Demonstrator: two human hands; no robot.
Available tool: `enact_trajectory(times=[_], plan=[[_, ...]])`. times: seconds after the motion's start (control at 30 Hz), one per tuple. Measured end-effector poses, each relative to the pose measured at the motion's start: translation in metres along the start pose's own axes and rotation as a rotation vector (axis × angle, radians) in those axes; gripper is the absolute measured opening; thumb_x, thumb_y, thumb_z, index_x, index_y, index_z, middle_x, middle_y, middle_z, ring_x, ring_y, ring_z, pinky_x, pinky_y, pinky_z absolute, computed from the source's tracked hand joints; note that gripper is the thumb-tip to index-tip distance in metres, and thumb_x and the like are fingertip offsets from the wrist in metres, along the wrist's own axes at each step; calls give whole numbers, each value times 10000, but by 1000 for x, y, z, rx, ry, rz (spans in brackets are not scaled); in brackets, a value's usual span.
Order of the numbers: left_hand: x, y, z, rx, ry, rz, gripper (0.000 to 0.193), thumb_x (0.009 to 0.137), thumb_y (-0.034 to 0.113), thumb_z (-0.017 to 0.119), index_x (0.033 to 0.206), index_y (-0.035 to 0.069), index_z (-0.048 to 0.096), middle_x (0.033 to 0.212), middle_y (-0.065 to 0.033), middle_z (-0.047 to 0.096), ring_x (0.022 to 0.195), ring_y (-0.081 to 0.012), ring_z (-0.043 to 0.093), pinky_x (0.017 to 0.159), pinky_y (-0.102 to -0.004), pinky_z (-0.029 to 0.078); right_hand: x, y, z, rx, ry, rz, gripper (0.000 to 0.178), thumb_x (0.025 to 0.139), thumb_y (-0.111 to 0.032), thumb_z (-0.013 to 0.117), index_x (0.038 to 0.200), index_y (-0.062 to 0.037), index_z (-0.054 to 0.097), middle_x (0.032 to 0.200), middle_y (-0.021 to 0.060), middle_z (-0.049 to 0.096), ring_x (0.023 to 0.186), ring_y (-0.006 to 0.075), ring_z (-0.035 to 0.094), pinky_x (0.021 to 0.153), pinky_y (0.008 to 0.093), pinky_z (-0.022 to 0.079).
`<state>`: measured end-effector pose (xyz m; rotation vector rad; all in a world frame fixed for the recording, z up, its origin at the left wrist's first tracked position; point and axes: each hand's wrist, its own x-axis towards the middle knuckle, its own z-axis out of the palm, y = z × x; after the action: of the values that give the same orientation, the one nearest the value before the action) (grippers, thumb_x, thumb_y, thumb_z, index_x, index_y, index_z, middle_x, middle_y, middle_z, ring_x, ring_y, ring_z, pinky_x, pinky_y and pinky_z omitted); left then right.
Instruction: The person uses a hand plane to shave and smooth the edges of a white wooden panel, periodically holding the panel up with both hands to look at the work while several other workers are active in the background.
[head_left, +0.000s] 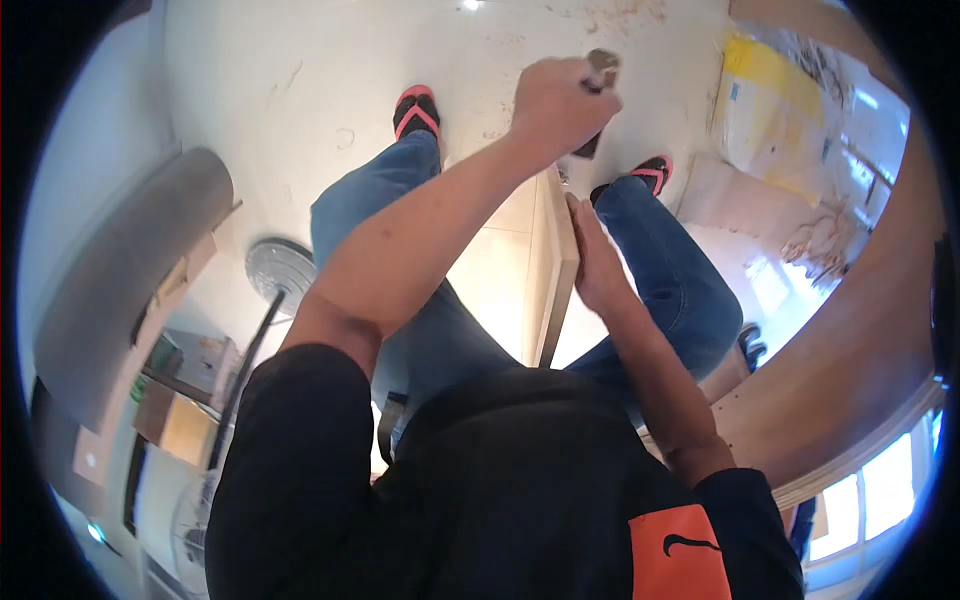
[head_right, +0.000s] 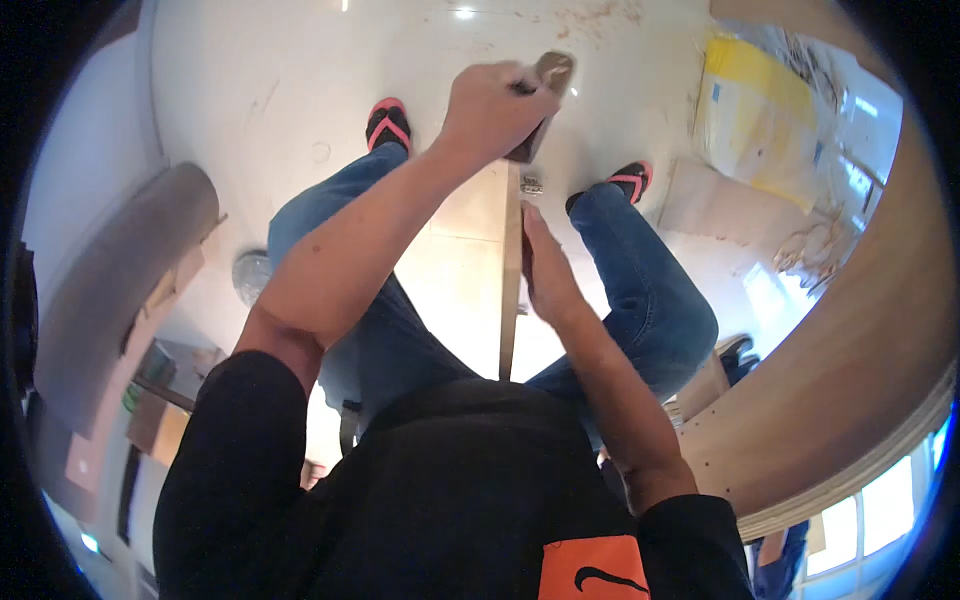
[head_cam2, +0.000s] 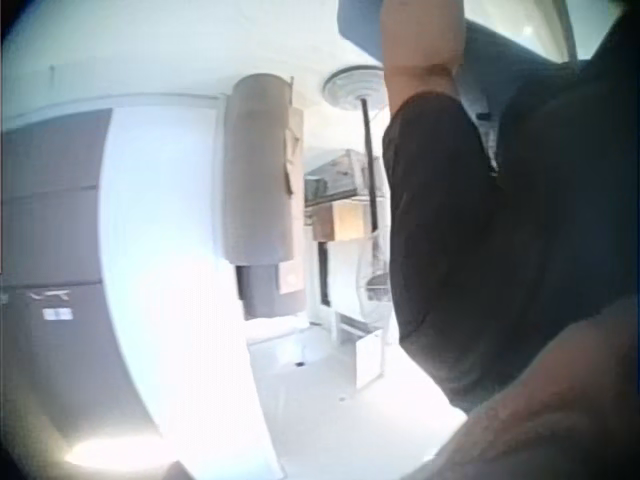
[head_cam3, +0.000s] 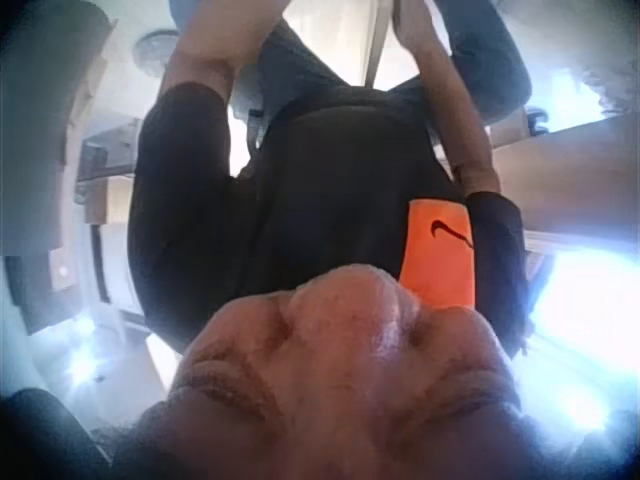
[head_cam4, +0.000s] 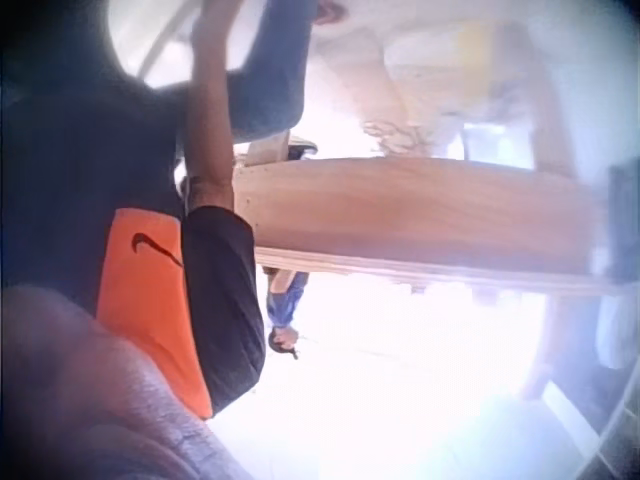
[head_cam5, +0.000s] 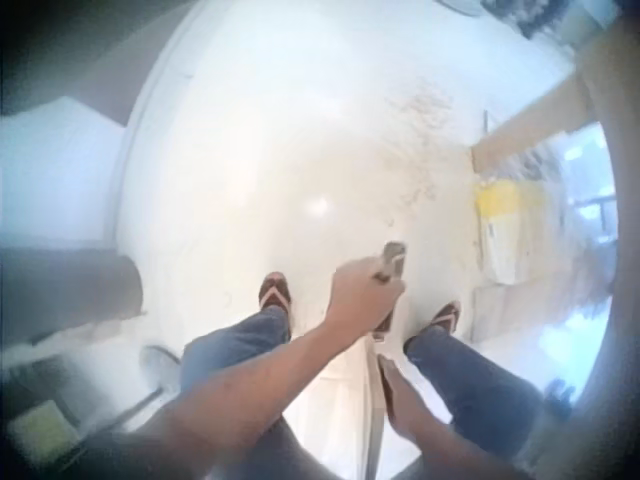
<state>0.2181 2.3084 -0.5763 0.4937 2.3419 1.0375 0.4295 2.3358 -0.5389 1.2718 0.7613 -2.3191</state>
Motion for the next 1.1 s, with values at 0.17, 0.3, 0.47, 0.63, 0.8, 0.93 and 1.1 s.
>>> enact_trajectory(times=[0.17, 0.3, 0.47, 0.63, 0.8, 0.93, 1.1], plan=[[31, 1, -52, -330, 158, -140, 307, 719, 332, 732, 801, 43, 799, 769, -184, 744, 757, -335, 727, 768, -397, 582, -31, -7, 24, -49, -6, -36, 815, 1112, -625, 267, 1645, -9, 258, 1636, 140, 412, 1464, 233, 438, 1219, 368, 341], [40, -19, -82, -444, 205, -406, 403, 707, 322, 811, 883, -40, 785, 814, -175, 753, 740, -242, 729, 708, -357, 582, -34, 1, 25, 8, 95, -94, 902, 1083, -690, 180, 1633, 20, 268, 1608, 180, 453, 1463, 287, 453, 1218, 381, 351], [49, -25, -82, -449, 285, -333, 426, 712, 335, 819, 858, -62, 770, 800, -190, 738, 721, -259, 718, 686, -386, 579, -30, -4, 5, -197, 78, -99, 945, 1073, -708, 161, 1599, 57, 337, 1650, 199, 397, 1520, 292, 383, 1246, 393, 305], [51, -18, -80, -428, 206, -385, 424, 714, 330, 828, 833, -71, 762, 817, -189, 736, 721, -269, 716, 682, -394, 581, -39, -19, 1, -985, 129, -348, 895, 1104, -648, 162, 1444, 72, 571, 1576, 243, 496, 1477, 347, 458, 1236, 394, 294], [51, -17, -72, -435, 160, -366, 435, 721, 337, 831, 882, -61, 763, 831, -189, 741, 750, -270, 726, 706, -383, 591, -49, -34, 5, -1124, 48, -454, 830, 1117, -604, 220, 1409, 74, 600, 1491, 255, 582, 1414, 370, 531, 1200, 401, 355], [54, -18, -70, -390, 146, -351, 433, 723, 340, 827, 896, -52, 765, 838, -186, 745, 763, -270, 729, 718, -380, 593, -56, -37, 9, -1170, -25, -554, 792, 1111, -593, 328, 1376, 95, 616, 1460, 264, 604, 1408, 371, 543, 1185, 410, 382], [53, -23, -69, -380, 125, -381, 443, 724, 367, 817, 876, -46, 766, 847, -186, 750, 778, -278, 730, 735, -381, 595, -67, -41, 13, -1230, -47, -598, 799, 1092, -611, 391, 1347, 108, 629, 1402, 265, 646, 1396, 369, 560, 1174, 413, 401]])
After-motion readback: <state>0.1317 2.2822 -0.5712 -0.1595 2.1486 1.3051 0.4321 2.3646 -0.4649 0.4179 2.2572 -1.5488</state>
